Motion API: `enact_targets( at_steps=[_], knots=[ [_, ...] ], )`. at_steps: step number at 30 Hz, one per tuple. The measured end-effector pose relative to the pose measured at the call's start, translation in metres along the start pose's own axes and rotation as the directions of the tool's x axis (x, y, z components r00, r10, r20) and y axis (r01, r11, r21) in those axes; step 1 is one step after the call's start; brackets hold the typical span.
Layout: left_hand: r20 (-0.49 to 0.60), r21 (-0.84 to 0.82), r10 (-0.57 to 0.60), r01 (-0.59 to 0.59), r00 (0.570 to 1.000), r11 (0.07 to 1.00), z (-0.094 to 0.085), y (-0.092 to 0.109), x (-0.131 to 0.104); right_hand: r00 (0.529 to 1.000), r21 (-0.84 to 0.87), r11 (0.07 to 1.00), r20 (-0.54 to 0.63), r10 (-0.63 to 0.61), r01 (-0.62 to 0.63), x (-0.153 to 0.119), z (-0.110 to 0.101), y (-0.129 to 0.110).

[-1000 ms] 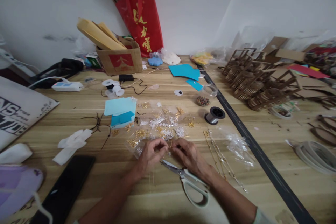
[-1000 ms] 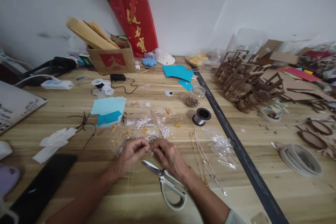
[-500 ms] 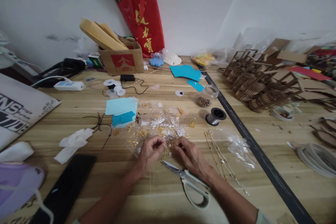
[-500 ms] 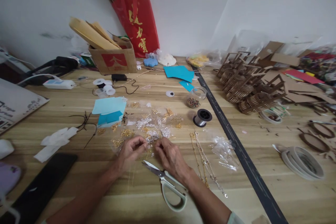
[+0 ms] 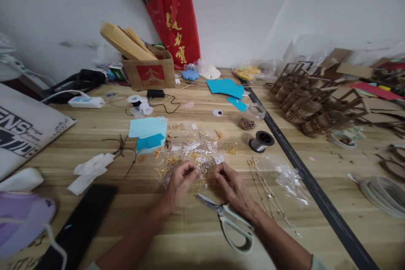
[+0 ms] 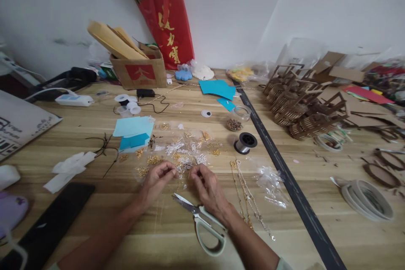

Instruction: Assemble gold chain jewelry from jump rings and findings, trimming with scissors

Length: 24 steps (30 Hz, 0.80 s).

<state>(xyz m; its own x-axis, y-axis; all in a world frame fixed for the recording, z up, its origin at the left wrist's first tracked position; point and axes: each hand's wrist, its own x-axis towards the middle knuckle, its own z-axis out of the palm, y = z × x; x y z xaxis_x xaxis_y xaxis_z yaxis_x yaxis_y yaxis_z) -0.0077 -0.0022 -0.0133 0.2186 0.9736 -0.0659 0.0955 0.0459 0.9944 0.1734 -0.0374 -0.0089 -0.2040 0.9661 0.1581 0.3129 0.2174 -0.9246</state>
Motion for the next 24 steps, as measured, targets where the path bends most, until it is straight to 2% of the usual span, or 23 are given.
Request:
enact_targets(
  at_steps=[5, 10, 17, 24],
  knots=[
    [0.106, -0.22, -0.129, 0.149, 0.986, 0.964, 0.001, 0.001, 0.0, 0.997, 0.265, 0.962, 0.004, 0.071, -0.069, 0.0, 0.002, -0.005],
    [0.17, -0.274, -0.126, 0.169, 0.977, 0.947, 0.0, -0.006, 0.0, 0.993, 0.506, 0.854, 0.077, 0.093, -0.119, 0.0, 0.005, -0.011],
    [0.216, -0.288, -0.098, 0.16, 0.972, 0.944, 0.0, -0.006, -0.001, 0.985, 0.6, 0.782, 0.131, 0.112, -0.168, 0.001, 0.005, -0.011],
    [0.291, -0.495, -0.158, 0.29, 0.944, 0.819, 0.003, 0.004, -0.003, 0.985, 0.633, 0.756, 0.146, 0.094, -0.166, 0.001, 0.005, -0.009]
  ],
)
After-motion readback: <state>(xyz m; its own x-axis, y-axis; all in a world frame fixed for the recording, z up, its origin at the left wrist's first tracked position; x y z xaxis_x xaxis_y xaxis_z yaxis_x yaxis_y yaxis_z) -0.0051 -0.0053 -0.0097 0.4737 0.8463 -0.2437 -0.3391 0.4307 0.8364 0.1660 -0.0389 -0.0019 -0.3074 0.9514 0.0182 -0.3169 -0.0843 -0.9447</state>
